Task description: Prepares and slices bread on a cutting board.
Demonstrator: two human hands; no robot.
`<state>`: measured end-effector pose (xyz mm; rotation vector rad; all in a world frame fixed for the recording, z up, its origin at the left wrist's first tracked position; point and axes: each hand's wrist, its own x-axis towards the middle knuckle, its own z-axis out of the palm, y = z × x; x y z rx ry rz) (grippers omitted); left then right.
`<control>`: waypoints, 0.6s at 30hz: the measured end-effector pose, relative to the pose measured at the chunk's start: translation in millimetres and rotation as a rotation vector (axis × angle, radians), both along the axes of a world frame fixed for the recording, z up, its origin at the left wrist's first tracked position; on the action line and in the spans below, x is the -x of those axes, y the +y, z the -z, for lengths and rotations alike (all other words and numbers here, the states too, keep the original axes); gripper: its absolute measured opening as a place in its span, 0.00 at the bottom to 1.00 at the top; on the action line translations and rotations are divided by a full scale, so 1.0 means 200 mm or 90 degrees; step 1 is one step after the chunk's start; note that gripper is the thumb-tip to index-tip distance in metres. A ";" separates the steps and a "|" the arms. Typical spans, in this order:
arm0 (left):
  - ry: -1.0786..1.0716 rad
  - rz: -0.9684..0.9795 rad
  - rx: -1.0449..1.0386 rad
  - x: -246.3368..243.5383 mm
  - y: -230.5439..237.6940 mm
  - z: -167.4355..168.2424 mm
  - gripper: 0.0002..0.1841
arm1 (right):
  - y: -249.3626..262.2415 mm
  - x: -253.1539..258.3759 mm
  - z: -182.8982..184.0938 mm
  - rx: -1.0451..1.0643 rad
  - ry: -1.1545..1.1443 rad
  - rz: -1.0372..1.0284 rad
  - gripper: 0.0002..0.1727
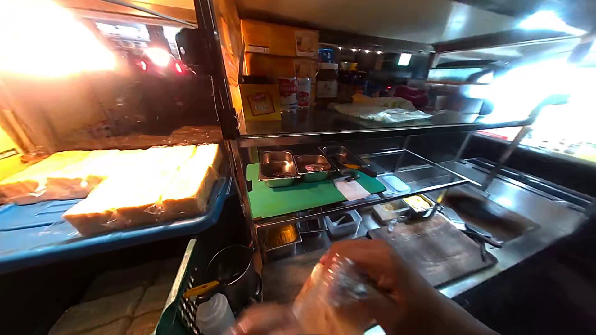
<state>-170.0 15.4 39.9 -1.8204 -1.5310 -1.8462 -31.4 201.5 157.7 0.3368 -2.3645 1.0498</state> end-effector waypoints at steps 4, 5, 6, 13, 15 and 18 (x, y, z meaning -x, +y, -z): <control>-0.065 0.280 0.121 0.39 0.14 -0.12 0.51 | -0.11 0.07 -0.01 0.084 0.027 -0.157 0.15; -0.123 0.437 0.192 0.40 0.13 -0.12 0.54 | -0.15 0.11 0.00 0.093 0.030 -0.158 0.15; -0.191 0.550 0.240 0.39 0.13 -0.06 0.56 | -0.18 0.15 0.01 0.101 0.032 -0.153 0.15; -0.724 0.862 0.176 0.18 0.00 0.24 0.25 | -0.11 0.22 0.25 0.348 -0.058 0.005 0.17; -0.741 0.878 0.125 0.15 -0.01 0.28 0.21 | -0.10 0.22 0.39 0.460 -0.073 0.083 0.19; -0.779 0.644 0.169 0.09 -0.08 0.34 0.20 | -0.14 0.21 0.61 0.612 -0.080 0.204 0.19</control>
